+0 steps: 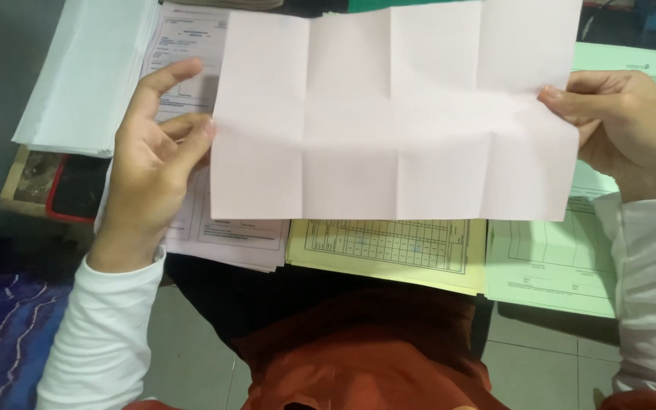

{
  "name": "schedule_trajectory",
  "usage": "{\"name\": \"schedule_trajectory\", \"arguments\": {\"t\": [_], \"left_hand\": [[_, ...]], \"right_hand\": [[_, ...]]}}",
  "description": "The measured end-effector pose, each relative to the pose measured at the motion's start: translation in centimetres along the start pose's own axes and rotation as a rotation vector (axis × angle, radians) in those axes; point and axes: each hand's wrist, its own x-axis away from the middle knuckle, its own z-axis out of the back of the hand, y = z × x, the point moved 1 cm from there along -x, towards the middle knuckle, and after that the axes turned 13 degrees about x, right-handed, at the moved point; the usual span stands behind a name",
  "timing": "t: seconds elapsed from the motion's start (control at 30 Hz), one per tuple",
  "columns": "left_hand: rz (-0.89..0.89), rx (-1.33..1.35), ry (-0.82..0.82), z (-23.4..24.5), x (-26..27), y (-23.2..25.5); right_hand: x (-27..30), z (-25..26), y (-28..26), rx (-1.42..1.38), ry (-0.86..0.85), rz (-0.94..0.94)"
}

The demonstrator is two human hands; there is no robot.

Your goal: Sorting colored paper forms, folding documents, and inserting them into envelopes on a desk.

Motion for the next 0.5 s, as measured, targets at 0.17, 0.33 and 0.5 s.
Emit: {"name": "schedule_trajectory", "arguments": {"t": [0.17,0.33,0.5], "left_hand": [[-0.232,-0.206,-0.189,0.7,0.8,-0.6],[-0.525,-0.6,-0.067,-0.4,0.5,-1.6],[-0.626,-0.341,0.066,-0.4,0.2,-0.7]], "right_hand": [[-3.4,2.3,4.7,-0.043,-0.039,0.092],[-1.1,1.0,1.6,-0.094,-0.095,-0.115],[-0.1,0.0,0.2,-0.512,-0.181,0.198]]}}
